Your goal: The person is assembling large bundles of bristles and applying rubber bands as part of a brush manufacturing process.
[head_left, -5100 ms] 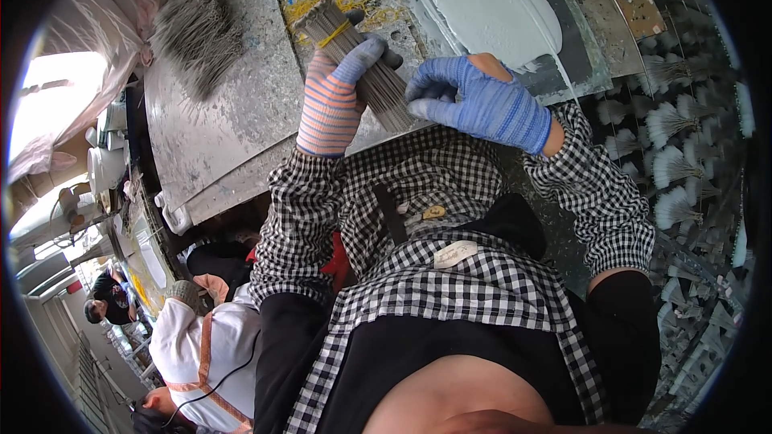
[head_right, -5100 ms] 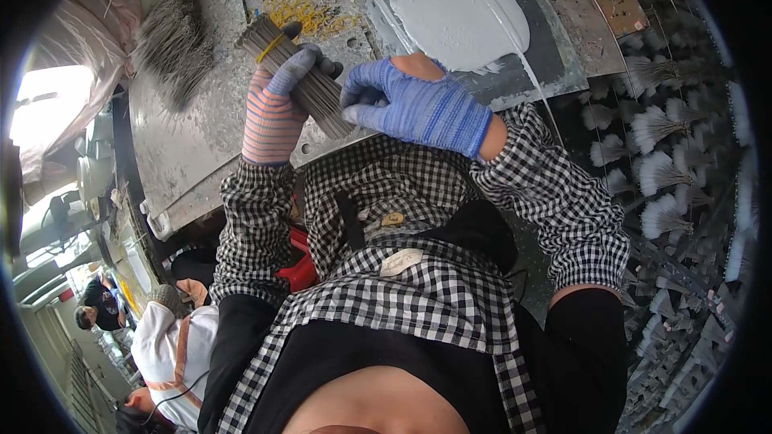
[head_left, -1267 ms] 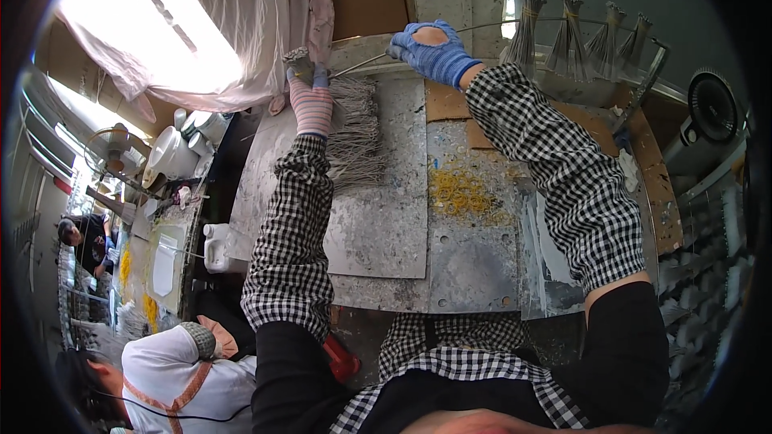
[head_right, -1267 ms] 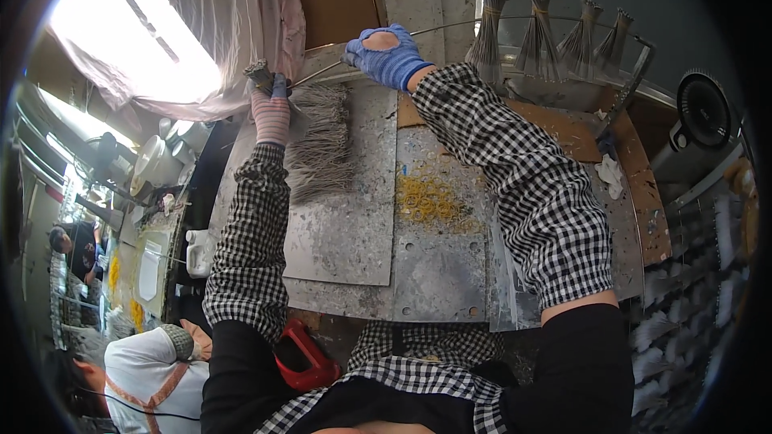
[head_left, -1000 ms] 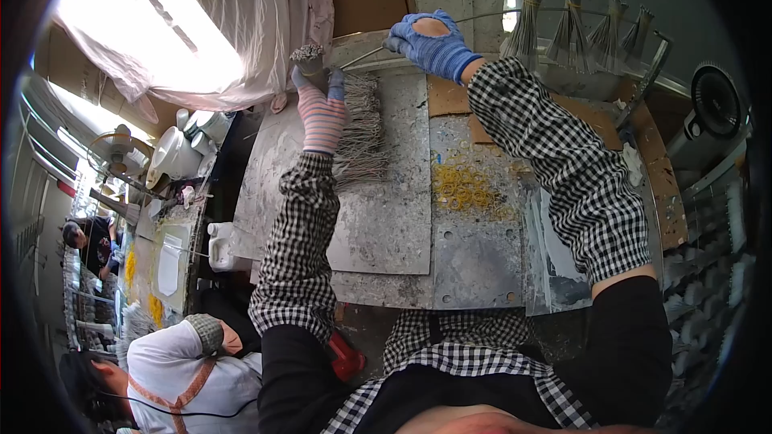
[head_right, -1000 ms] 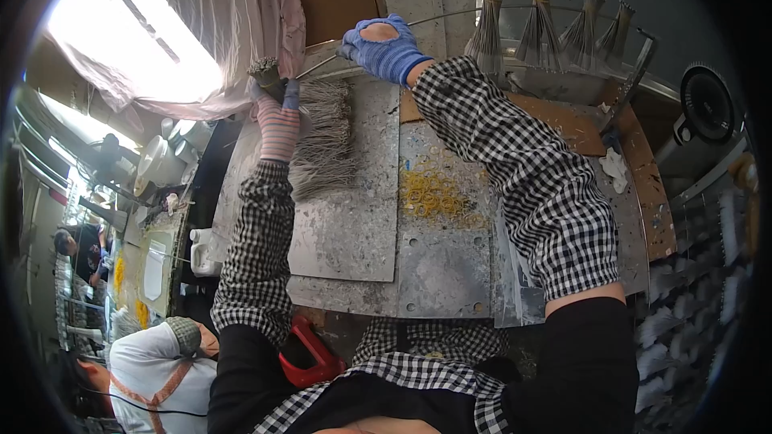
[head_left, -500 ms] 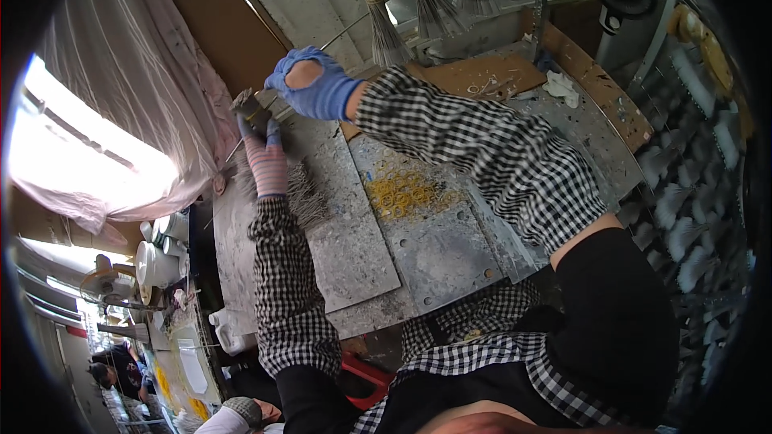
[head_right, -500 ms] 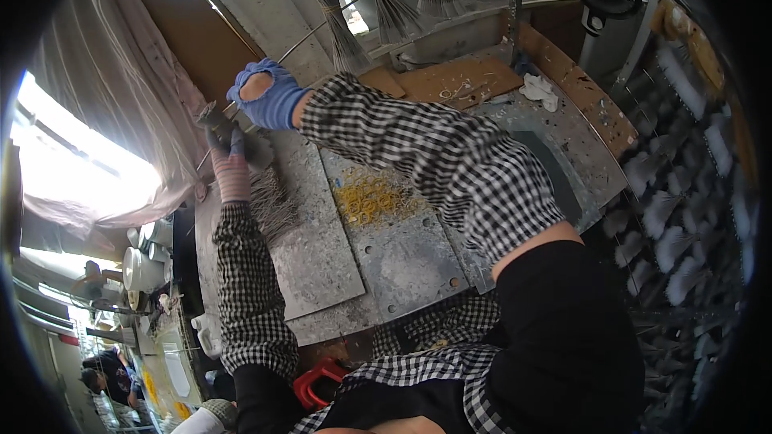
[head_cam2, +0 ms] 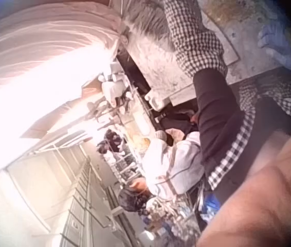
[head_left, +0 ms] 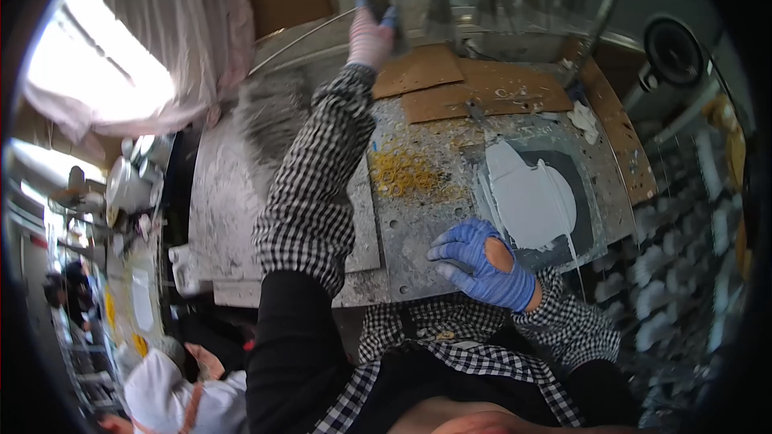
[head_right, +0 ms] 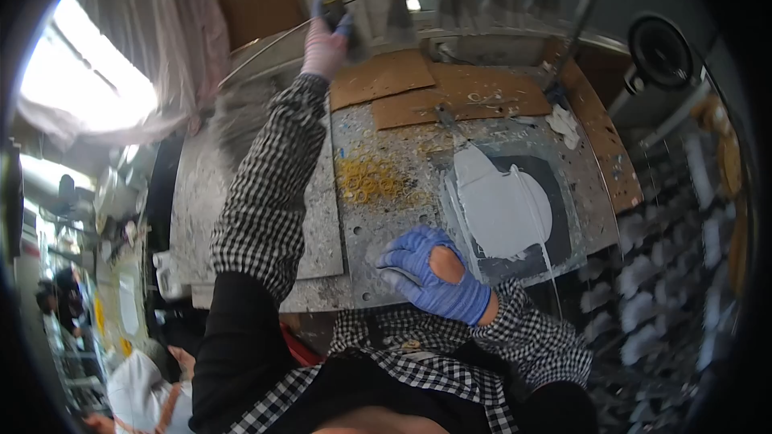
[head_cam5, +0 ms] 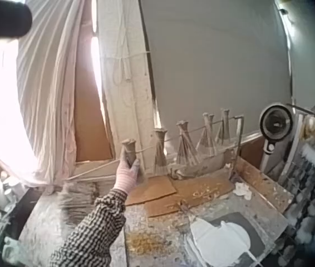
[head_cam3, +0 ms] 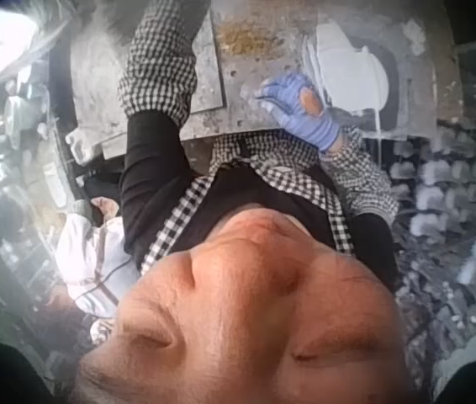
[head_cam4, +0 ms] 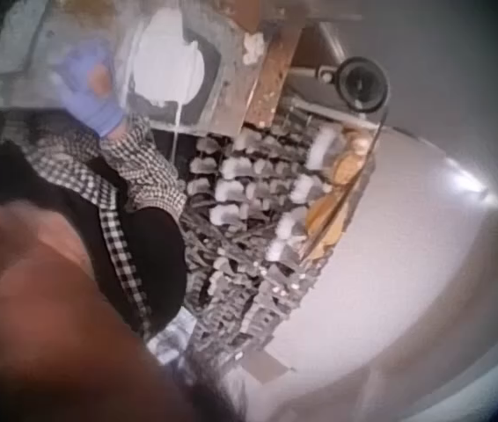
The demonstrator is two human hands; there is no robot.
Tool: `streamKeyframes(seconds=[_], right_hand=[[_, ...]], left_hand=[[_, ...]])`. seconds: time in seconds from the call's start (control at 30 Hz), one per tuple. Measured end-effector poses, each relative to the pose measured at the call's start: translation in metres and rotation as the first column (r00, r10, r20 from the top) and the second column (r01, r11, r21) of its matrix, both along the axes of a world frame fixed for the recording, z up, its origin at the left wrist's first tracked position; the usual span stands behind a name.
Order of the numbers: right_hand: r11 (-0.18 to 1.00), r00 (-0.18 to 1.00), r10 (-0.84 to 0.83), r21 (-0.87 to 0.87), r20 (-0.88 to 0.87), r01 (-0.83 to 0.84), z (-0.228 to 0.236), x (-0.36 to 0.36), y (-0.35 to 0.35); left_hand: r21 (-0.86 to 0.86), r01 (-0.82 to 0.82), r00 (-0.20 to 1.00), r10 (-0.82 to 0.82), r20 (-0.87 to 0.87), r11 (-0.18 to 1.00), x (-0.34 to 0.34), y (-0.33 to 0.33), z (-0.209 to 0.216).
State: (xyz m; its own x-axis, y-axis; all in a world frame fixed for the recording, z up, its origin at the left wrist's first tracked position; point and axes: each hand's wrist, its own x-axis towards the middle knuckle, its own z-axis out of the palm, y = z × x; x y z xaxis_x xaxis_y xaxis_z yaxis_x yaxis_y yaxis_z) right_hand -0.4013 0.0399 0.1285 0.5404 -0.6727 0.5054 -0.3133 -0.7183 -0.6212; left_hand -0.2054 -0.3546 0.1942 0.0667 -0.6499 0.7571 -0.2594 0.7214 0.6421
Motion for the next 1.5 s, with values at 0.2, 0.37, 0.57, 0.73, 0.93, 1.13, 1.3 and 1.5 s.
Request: streamKeyframes(seconds=[0.2, 0.37, 0.57, 0.73, 0.93, 1.13, 1.3, 1.5], right_hand=[[0.994, 0.998, -0.022, 0.112, 0.052, 0.016, -0.015, 0.018, 0.013], [0.982, 0.999, -0.017, 0.189, 0.046, 0.008, -0.027, 0.026, 0.012], [0.969, 0.992, 0.124, 0.213, 0.025, -0.127, -0.030, 0.049, -0.015], [0.965, 0.964, 0.263, 0.002, -0.046, -0.263, -0.029, 0.132, -0.105], [0.963, 0.943, 0.038, -0.239, -0.332, -0.123, -0.029, 0.255, -0.254], [0.966, 0.730, 0.030, -0.168, -0.683, -0.197, -0.027, 0.299, -0.326], [0.949, 0.694, -0.115, -0.284, -0.711, -0.134, -0.029, 0.305, -0.334], [0.905, 0.692, -0.230, -0.413, -0.684, -0.107, -0.034, 0.299, -0.329]], left_hand=[[0.008, -0.150, 0.967, 0.145, 0.210, 0.989, -0.022, 0.046, -0.008], [0.124, -0.176, 0.790, 0.065, 0.609, 0.977, 0.035, 0.185, -0.098], [-0.181, -0.665, 0.064, 0.297, 0.953, 0.725, 0.180, 0.238, -0.125], [0.026, -0.762, 0.107, 0.086, 0.991, 0.647, 0.217, 0.205, -0.136], [-0.002, -0.760, 0.057, 0.071, 0.996, 0.650, 0.235, 0.195, -0.149], [-0.109, -0.721, 0.027, 0.184, 0.983, 0.684, 0.219, 0.181, -0.149], [0.053, -0.751, 0.073, 0.003, 0.997, 0.658, 0.215, 0.222, -0.143], [0.047, -0.654, 0.136, 0.056, 0.989, 0.755, 0.230, 0.277, -0.157]])
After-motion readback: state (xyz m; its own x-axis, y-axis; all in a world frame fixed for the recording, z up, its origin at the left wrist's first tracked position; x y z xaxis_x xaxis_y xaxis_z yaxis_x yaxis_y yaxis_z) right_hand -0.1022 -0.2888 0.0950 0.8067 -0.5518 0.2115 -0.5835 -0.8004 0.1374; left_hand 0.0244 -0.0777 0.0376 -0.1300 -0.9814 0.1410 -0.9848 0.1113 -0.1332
